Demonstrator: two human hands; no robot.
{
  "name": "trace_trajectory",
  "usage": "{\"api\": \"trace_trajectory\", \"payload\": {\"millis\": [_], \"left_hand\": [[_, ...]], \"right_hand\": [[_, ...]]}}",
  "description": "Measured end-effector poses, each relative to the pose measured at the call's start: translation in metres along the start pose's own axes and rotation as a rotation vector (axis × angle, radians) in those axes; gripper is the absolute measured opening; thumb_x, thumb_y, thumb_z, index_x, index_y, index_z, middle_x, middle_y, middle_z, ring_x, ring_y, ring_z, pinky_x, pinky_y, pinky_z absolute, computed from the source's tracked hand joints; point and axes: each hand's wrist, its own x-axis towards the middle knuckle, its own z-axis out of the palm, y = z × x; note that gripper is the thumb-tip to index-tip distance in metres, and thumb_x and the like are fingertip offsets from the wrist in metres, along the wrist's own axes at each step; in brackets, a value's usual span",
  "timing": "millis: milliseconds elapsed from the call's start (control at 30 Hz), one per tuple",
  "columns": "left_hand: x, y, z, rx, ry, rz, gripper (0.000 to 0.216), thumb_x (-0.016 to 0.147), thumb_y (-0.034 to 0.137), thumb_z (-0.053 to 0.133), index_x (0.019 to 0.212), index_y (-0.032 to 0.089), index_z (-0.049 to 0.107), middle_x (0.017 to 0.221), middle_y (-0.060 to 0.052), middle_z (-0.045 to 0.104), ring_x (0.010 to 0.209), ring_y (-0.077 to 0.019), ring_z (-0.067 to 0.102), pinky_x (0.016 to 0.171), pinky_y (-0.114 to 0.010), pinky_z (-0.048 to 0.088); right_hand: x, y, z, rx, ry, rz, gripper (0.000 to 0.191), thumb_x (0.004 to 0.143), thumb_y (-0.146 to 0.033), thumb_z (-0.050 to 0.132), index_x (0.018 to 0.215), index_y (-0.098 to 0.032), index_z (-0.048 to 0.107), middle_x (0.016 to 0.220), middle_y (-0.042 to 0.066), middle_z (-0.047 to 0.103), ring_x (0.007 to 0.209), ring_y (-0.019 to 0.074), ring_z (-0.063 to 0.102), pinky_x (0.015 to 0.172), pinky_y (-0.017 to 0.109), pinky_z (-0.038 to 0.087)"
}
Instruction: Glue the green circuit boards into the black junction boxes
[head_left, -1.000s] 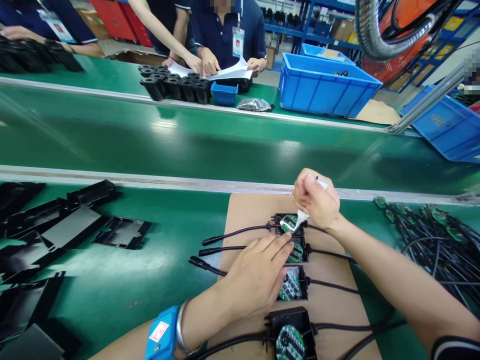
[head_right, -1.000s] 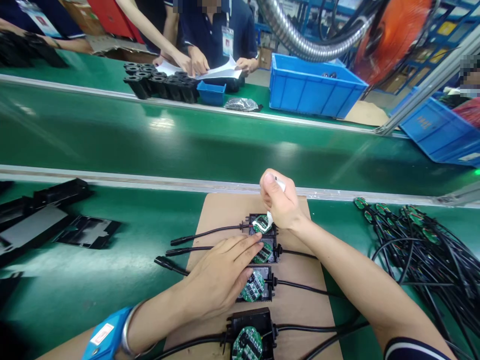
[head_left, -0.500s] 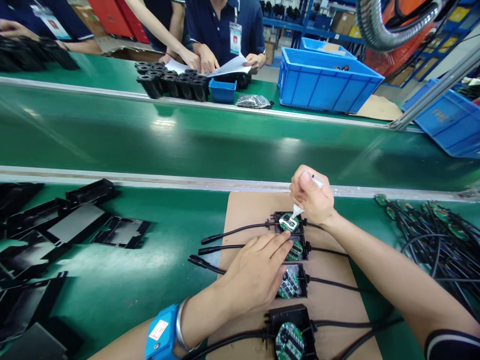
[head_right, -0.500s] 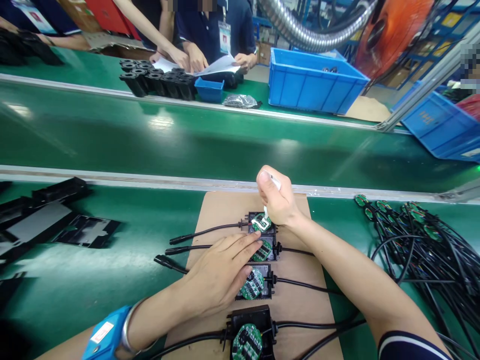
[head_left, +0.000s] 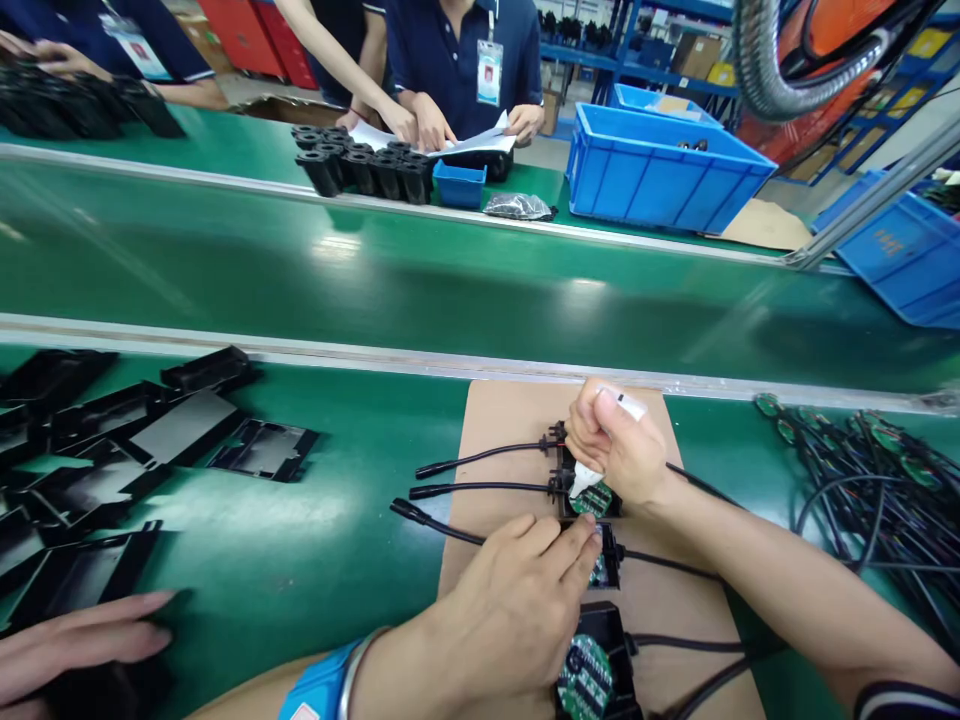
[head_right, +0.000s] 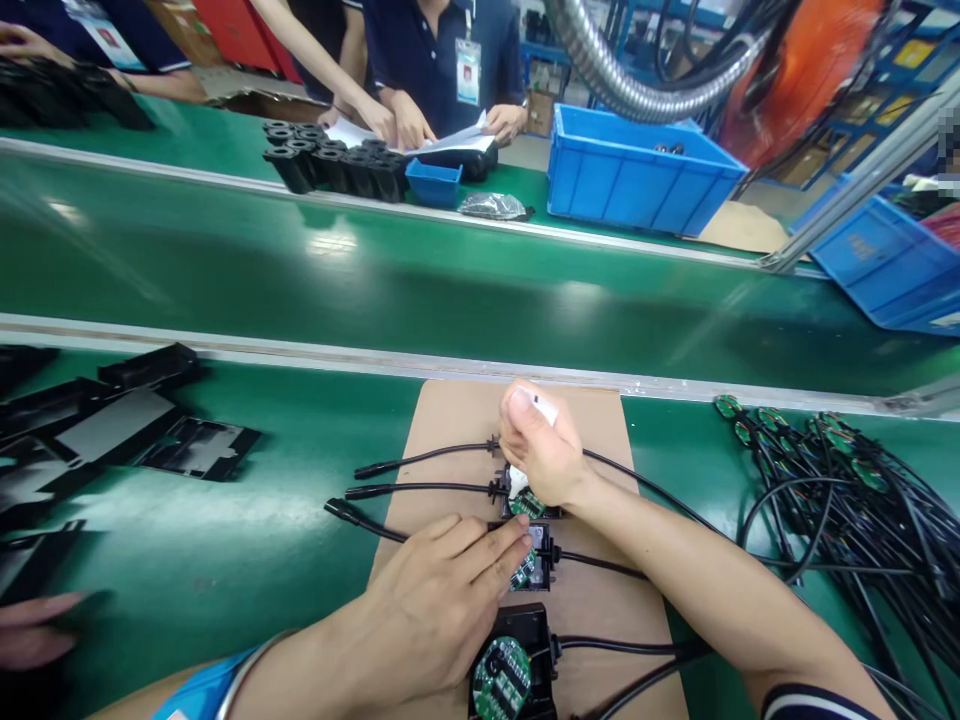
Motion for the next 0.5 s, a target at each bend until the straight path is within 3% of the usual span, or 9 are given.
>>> {"api": "trace_trajectory", "payload": {"millis": [500], "left_hand": [[-0.001, -0.001, 0.002, -0.014, -0.03, -0.01, 0.044, 0.088, 0.023, 0.046, 0.127, 0.006, 0.056, 0.132, -0.012, 0.059, 0.089, -0.0226, 0.056, 0.073, -0.035, 0.046]], "right_hand": [[-0.018, -0.021, -0.011, -0.139, -0.009, 0.012, 0.04, 0.091, -0.046, 0.053, 0.064, -0.02, 0.041, 0.051, -0.008, 0.028, 0.039, 0.0056, 0.02, 0.034, 0.018, 0.016]]}}
